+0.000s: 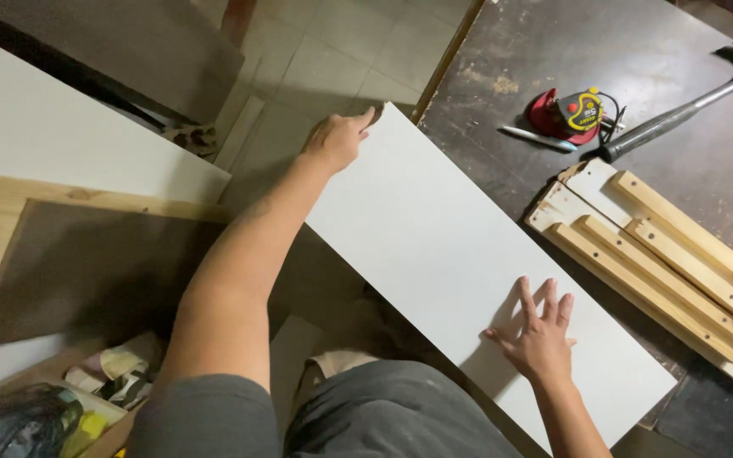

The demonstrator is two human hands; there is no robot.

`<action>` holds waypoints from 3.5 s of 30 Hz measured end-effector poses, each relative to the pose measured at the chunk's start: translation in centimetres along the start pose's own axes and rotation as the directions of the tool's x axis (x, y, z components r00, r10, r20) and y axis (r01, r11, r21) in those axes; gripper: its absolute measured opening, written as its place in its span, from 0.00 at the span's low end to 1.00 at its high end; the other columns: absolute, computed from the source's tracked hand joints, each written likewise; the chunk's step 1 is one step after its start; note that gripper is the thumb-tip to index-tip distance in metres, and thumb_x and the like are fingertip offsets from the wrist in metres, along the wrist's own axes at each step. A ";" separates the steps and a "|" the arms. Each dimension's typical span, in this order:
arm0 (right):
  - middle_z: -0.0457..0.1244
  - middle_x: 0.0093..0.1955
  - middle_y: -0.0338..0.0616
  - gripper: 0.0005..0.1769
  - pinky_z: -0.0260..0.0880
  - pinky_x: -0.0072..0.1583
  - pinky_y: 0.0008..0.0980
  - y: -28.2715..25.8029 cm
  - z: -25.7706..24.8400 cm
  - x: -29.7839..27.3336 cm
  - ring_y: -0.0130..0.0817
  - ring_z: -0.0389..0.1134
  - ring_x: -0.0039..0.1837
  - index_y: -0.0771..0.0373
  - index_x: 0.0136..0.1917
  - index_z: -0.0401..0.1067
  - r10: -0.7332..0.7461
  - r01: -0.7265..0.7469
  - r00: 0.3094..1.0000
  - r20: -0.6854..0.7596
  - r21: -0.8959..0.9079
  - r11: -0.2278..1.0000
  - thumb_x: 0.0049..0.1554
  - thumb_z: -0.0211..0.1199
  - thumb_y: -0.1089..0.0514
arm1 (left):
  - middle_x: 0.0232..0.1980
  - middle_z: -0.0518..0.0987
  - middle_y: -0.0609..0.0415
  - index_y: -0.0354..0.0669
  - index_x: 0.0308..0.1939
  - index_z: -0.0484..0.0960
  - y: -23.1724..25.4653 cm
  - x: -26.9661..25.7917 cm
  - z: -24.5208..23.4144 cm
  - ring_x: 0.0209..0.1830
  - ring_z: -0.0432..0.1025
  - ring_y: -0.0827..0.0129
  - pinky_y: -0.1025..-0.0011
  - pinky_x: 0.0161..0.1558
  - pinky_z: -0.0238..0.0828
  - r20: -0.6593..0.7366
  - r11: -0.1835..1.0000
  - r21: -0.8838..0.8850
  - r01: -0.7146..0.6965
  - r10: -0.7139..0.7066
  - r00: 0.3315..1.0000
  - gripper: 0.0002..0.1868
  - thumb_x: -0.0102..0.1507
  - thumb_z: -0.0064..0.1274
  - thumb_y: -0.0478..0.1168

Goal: Sanding the edges of a board and measuring it with a tape measure

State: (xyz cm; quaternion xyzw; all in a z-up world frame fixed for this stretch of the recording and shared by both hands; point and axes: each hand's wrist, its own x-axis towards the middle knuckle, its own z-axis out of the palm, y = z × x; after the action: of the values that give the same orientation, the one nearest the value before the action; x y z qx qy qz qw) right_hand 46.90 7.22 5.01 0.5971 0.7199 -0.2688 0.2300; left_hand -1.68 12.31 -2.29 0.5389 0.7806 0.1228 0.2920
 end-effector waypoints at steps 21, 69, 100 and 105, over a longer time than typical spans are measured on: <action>0.44 0.85 0.59 0.62 0.65 0.67 0.78 3.2 3.3 -1.5 0.69 0.42 0.84 0.45 0.86 0.50 -0.132 0.130 0.952 -0.276 -0.026 0.991 0.47 0.76 0.33 | 0.66 0.81 0.36 0.34 0.71 0.80 -2.5 -24.5 5.5 0.67 0.75 0.47 0.58 0.64 0.74 -0.485 0.949 0.243 -0.201 0.298 0.822 0.24 0.70 0.55 0.36; 0.59 0.64 0.53 0.53 0.60 0.74 0.64 35.4 21.6 -13.0 0.47 0.62 0.64 0.62 0.73 0.66 -0.296 -0.424 0.906 0.304 0.617 -0.663 0.62 0.40 0.15 | 0.68 0.74 0.60 0.55 0.69 0.76 51.4 -22.8 38.8 0.46 0.69 0.57 0.63 0.43 0.70 0.253 0.183 0.435 -0.882 0.915 0.315 0.24 0.67 0.49 0.38; 0.71 0.48 0.57 0.57 0.77 0.65 0.50 32.0 21.8 -13.9 0.51 0.75 0.54 0.65 0.54 0.76 -0.075 -0.099 0.979 0.187 0.121 -0.988 0.53 0.45 0.08 | 0.78 0.71 0.61 0.55 0.78 0.69 48.1 -21.1 41.0 0.49 0.68 0.51 0.51 0.47 0.72 0.560 -0.243 -0.121 -0.962 0.783 -0.269 0.37 0.61 0.37 0.40; 0.71 0.54 0.57 0.62 0.75 0.68 0.52 33.0 23.2 -12.4 0.50 0.74 0.59 0.69 0.61 0.74 -0.052 -0.088 0.980 0.191 0.187 -0.978 0.54 0.40 0.08 | 0.71 0.80 0.64 0.60 0.74 0.75 52.1 -12.2 40.8 0.44 0.68 0.54 0.54 0.44 0.69 0.413 -0.098 0.278 -0.955 0.910 0.026 0.31 0.66 0.38 0.41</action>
State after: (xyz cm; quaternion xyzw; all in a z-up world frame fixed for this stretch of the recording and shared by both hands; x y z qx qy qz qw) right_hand 81.83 -12.56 -7.95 0.3435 -0.2595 -0.7389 -0.5184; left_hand 65.45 16.47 -4.60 0.9840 0.1660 0.0636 0.0079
